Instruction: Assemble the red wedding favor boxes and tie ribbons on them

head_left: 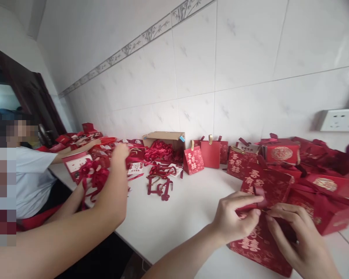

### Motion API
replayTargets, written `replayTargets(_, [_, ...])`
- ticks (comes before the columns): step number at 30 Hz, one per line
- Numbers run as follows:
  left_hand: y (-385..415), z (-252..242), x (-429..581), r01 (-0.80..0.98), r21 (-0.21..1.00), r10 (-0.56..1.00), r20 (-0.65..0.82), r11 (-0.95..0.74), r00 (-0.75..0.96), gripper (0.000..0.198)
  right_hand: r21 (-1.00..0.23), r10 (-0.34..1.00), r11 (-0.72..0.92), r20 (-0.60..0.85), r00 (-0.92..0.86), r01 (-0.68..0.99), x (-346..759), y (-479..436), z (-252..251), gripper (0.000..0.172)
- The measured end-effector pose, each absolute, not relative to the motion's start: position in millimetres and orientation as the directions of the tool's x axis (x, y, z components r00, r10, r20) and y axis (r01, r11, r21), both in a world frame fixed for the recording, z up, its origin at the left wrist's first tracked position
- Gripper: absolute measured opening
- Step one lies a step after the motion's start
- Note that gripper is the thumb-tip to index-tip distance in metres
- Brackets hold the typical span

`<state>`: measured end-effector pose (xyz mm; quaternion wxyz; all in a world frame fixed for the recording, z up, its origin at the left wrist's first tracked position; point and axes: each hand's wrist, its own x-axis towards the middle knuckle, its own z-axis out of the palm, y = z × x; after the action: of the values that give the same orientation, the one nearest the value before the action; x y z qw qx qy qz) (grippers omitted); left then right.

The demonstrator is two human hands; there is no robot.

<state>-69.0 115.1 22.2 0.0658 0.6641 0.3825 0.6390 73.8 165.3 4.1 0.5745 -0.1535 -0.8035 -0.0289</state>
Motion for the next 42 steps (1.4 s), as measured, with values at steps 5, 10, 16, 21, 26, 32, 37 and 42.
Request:
replayTargets(5, [114.6,25.3,-72.9,0.436,0.531,0.566,0.822,-0.727,-0.057,0.028,-0.216,0.294,0.937,0.912,-0.287,0.273,70.4,156.8,8.5,0.009])
replayTargets(10, [117.9,23.5,-76.8,0.473,0.487,0.545,0.839,-0.735,-0.017,0.029,-0.261,0.337,0.926,0.899,-0.281,0.274,66.7,152.9,11.6,0.013])
replayTargets(16, [116.2,25.3,-75.1,0.461,0.499,0.543,0.839,-0.734,-0.043,0.03,-0.256,0.331,0.93,0.897,-0.293,0.265,68.5,151.9,11.6,0.011])
replayTargets(21, [114.1,24.5,-70.6,0.422,0.556,0.575,0.813,-0.716,-0.094,0.029,-0.178,0.263,0.944,0.914,-0.308,0.277,73.9,159.8,4.9,0.005])
replayTargets(26, [117.1,19.9,-68.0,0.399,0.565,0.567,0.814,-0.722,-0.125,0.03,-0.12,0.209,0.949,0.931,-0.299,0.292,75.3,166.8,1.9,0.009])
replayTargets(32, [118.2,19.7,-67.8,0.413,0.54,0.543,0.831,-0.733,-0.121,0.031,-0.082,0.184,0.946,0.932,-0.311,0.314,75.4,166.4,4.1,0.012])
replayTargets(37, [115.8,21.6,-66.9,0.417,0.555,0.563,0.818,-0.72,-0.117,0.031,-0.093,0.196,0.946,0.926,-0.323,0.309,76.0,167.8,0.5,0.014])
replayTargets(42, [115.4,21.6,-66.7,0.419,0.565,0.573,0.811,-0.711,-0.121,0.03,-0.113,0.2,0.953,0.931,-0.304,0.281,76.2,168.5,-0.9,0.014])
